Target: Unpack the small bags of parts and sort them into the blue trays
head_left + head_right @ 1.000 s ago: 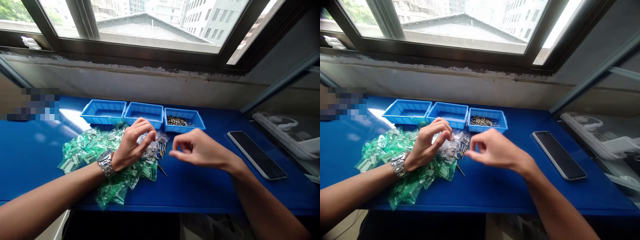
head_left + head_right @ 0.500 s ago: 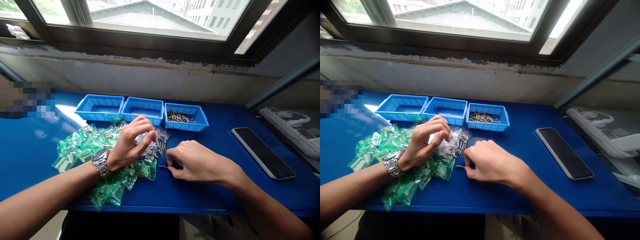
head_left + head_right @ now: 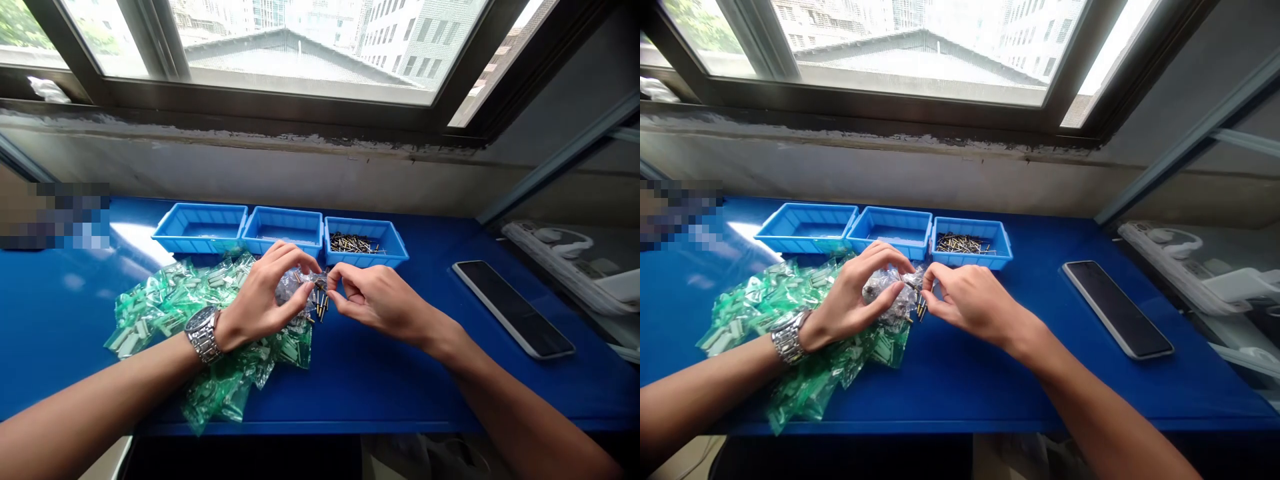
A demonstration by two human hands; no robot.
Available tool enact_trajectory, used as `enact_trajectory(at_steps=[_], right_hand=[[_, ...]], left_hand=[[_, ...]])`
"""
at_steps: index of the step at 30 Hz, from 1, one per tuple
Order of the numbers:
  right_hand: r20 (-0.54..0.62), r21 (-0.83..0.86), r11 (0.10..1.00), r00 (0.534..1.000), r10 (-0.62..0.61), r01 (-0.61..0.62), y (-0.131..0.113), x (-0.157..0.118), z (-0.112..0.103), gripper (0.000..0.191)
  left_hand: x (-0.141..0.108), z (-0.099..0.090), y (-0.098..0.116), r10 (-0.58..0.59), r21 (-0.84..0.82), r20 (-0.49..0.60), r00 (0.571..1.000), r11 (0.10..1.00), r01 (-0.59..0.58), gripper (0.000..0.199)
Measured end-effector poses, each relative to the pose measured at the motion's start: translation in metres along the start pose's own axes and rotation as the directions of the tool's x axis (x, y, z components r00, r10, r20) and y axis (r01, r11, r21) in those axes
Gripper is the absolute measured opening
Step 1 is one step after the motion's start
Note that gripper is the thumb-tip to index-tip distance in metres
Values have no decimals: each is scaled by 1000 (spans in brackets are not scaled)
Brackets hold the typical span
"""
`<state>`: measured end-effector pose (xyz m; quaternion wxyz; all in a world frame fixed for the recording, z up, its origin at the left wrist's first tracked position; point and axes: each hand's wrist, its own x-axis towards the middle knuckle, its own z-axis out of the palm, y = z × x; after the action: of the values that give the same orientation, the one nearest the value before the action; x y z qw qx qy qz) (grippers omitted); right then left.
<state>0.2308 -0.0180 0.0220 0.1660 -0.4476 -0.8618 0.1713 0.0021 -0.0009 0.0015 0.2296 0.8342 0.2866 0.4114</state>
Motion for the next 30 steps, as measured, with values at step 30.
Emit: enact_trajectory(at_steps=[30], right_hand=[[-258, 65, 985, 957, -136, 158, -1, -1, 5, 5]], left_hand=[[2, 1, -2, 20, -45, -41, 999, 999, -22, 3]])
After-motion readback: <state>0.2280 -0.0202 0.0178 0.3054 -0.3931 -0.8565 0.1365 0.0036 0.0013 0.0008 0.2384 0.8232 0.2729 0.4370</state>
